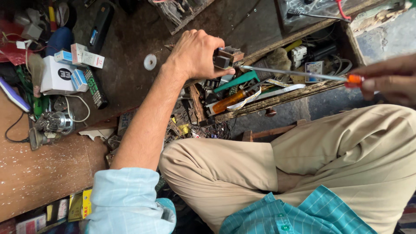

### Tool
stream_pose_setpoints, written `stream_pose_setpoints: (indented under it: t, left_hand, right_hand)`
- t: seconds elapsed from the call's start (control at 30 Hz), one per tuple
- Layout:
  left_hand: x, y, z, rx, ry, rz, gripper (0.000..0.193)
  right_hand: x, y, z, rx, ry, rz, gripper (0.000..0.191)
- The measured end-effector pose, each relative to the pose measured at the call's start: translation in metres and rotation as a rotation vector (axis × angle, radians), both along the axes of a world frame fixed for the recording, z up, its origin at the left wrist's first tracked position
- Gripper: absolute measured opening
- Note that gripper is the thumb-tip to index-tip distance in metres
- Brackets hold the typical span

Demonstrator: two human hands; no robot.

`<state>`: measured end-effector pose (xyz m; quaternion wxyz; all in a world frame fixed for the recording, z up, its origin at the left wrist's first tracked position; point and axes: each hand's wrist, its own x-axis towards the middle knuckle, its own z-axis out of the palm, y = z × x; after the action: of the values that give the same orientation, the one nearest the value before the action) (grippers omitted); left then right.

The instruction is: The person sits on the floor and uses a soldering iron to work on a green circuit board, then uses a screwdriver to adjust a component and pliers to cut a wire. The person handles the board and tools throughout the clip.

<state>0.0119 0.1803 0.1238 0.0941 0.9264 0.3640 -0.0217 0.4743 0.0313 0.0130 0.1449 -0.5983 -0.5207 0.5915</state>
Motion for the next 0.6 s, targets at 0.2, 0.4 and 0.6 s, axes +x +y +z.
stream_pose_setpoints:
  t: [0.2, 0.4, 0.6]
  left_hand:
    - [0.001, 0.0, 0.001, 0.041, -0.005, -0.026, 0.053]
    - [0.004, -0.004, 0.003, 0.002, 0.016, 0.005, 0.051]
    - [0.006, -0.002, 0.001, -0.02, 0.038, 0.04, 0.05]
  right_hand:
    - [-0.004, -0.055, -0.007, -0.072, 0.016, -0.093, 0.046]
    - [0.002, -0.054, -0.003, 0.16, -0.035, -0.054, 0.043]
    - [-0.008, -0.057, 0.016, -0.028, 0.034, -0.107, 0.04]
